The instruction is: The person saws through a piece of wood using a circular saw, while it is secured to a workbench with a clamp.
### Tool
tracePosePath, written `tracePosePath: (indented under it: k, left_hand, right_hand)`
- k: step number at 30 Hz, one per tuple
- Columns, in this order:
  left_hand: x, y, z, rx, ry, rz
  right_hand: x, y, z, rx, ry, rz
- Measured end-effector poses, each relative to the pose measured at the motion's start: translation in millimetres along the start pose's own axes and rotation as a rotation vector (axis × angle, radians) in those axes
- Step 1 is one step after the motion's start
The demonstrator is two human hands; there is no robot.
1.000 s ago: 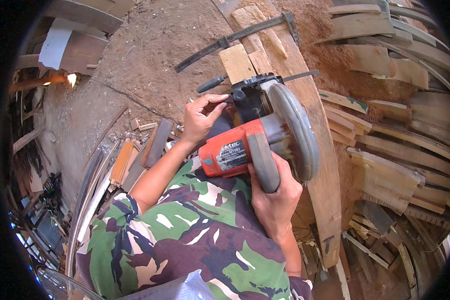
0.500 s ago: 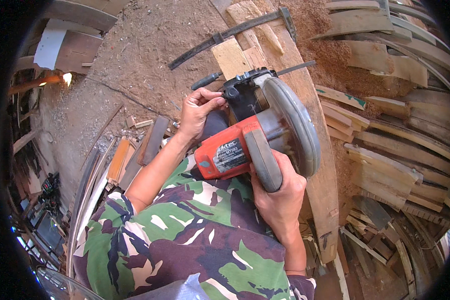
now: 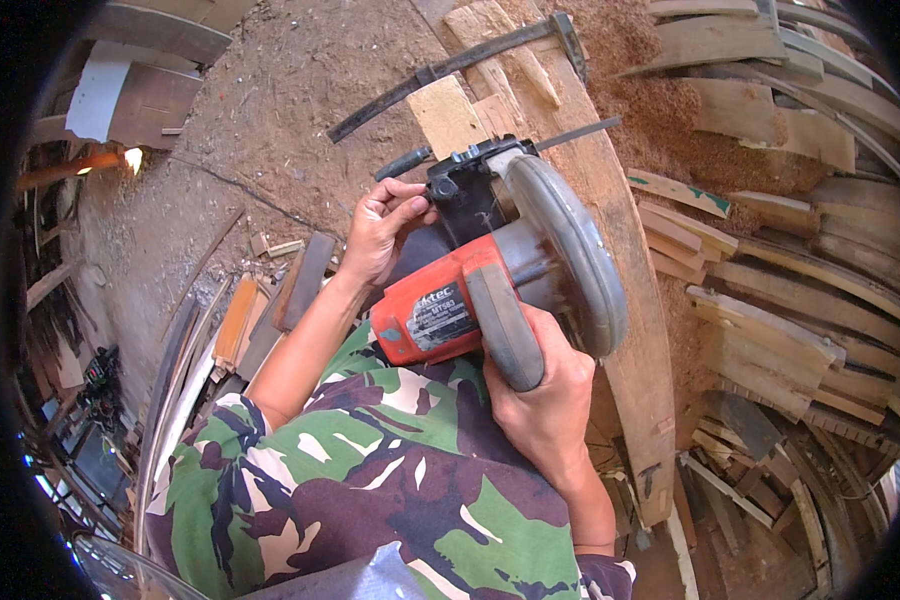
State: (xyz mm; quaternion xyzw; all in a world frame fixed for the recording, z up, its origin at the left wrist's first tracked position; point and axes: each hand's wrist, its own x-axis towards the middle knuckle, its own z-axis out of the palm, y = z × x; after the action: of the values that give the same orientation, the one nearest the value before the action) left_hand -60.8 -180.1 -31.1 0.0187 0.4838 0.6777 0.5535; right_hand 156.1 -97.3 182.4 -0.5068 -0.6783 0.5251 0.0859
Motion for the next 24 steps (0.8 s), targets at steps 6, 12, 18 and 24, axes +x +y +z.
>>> tracePosePath:
  k: [6, 12, 18, 24]
  left_hand:
    - [0.9, -5.1, -2.6, -0.002, 0.01, 0.022]
    - [4.2, -7.6, -10.5, -0.002, -0.02, 0.025]
    - [4.6, -3.1, -12.7, 0.069, -0.012, 0.04]
    - [1.9, 1.8, -9.7, 0.127, 0.009, 0.047]
  right_hand:
    - [-0.6, -0.4, 1.2, 0.025, -0.013, -0.006]
    - [-0.6, 0.7, -1.7, 0.037, -0.051, -0.004]
    - [-1.1, -0.2, 0.2, 0.047, -0.042, -0.015]
    - [-1.1, -1.7, -0.5, 0.045, -0.013, 0.034]
